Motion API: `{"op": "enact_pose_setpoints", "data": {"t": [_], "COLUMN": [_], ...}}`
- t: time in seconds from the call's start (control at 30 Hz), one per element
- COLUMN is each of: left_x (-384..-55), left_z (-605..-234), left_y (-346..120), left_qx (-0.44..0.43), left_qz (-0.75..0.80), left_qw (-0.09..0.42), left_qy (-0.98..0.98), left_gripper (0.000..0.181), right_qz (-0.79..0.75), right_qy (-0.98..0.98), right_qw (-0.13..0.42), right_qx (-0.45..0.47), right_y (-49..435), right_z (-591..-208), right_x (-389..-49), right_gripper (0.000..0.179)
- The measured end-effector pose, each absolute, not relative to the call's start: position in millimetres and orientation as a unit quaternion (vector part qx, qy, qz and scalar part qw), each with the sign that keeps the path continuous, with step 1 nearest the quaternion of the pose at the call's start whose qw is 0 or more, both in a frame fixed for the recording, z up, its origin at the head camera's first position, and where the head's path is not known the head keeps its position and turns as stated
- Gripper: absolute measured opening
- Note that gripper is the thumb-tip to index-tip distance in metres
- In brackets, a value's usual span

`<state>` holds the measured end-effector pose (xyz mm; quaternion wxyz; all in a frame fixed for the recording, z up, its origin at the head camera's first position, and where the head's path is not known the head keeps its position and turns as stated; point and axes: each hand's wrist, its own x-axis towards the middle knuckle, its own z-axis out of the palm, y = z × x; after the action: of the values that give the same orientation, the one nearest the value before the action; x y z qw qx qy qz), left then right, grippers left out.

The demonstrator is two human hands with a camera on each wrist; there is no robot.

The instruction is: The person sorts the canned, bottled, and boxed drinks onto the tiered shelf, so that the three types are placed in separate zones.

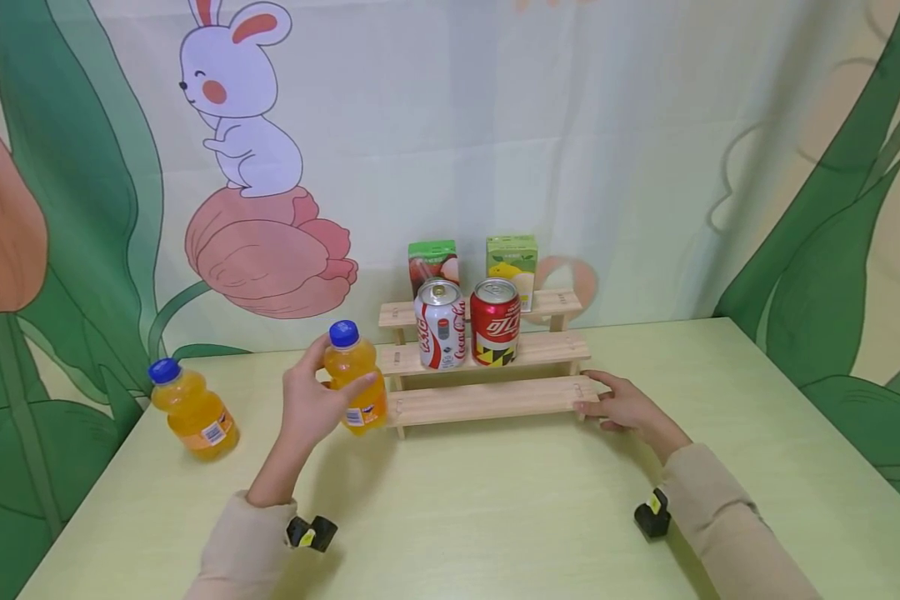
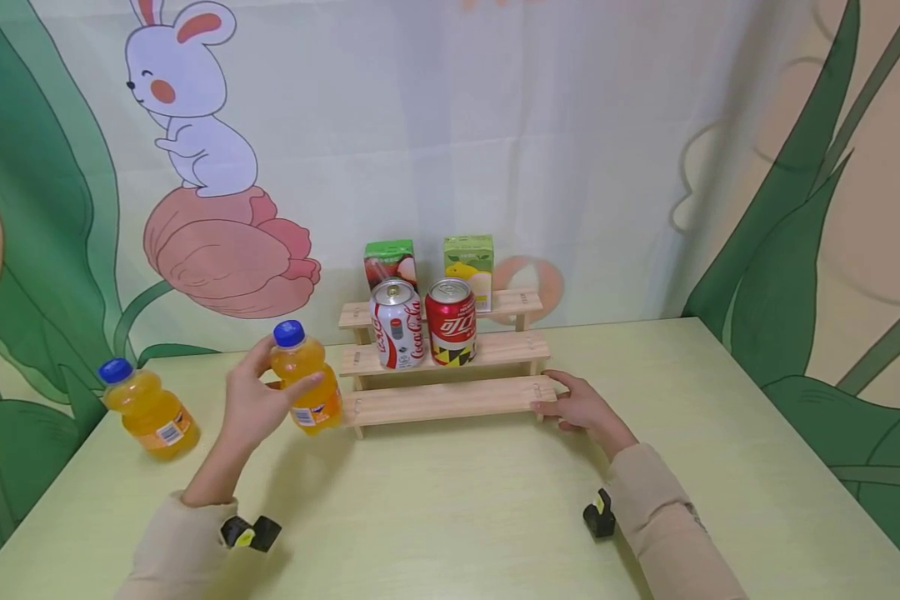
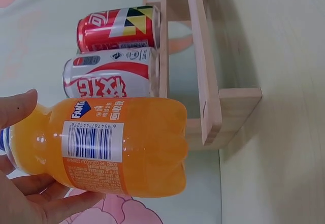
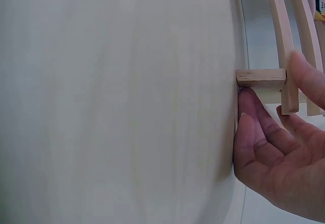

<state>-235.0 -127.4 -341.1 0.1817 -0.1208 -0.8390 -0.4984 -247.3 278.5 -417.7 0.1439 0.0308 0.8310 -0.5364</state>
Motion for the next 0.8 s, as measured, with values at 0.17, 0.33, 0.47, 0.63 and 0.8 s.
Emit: {"op": "enact_pose_setpoints", "data": {"t": [0.17, 0.33, 0.47, 0.63, 0.8], "left_x": [-234.6, -233.7, -233.1, -232.4, -233.0], "left_z": [-341.2, -340.4, -339.5, -340.3, -342.4], "left_y": [-119.4, -111.5, -103.5, -93.7, -84.1], "left_qx": [-0.145, -0.156, -0.161, -0.165, -0.167], "left_qz": [-0.499, -0.502, -0.505, -0.517, -0.527], "left_qw": [0.174, 0.165, 0.154, 0.147, 0.149], "left_qy": [-0.836, -0.835, -0.834, -0.827, -0.82], "left_gripper": [0.056, 0.059, 0.061, 0.063, 0.061], "right_qz": [-0.538, -0.539, -0.538, -0.537, -0.535], "right_qy": [0.83, 0.83, 0.83, 0.83, 0.832], "right_qw": [0.143, 0.143, 0.145, 0.145, 0.144], "right_qx": [0.032, 0.031, 0.032, 0.036, 0.035], "right_y": [278.2, 277.2, 277.3, 277.4, 278.0], "right_z": [-418.4, -419.0, -418.7, -418.1, -418.0], "right_x": [-247.2, -247.0, -246.7, -246.9, -247.5], "right_gripper": [0.076, 0.075, 0.076, 0.077, 0.077]}}
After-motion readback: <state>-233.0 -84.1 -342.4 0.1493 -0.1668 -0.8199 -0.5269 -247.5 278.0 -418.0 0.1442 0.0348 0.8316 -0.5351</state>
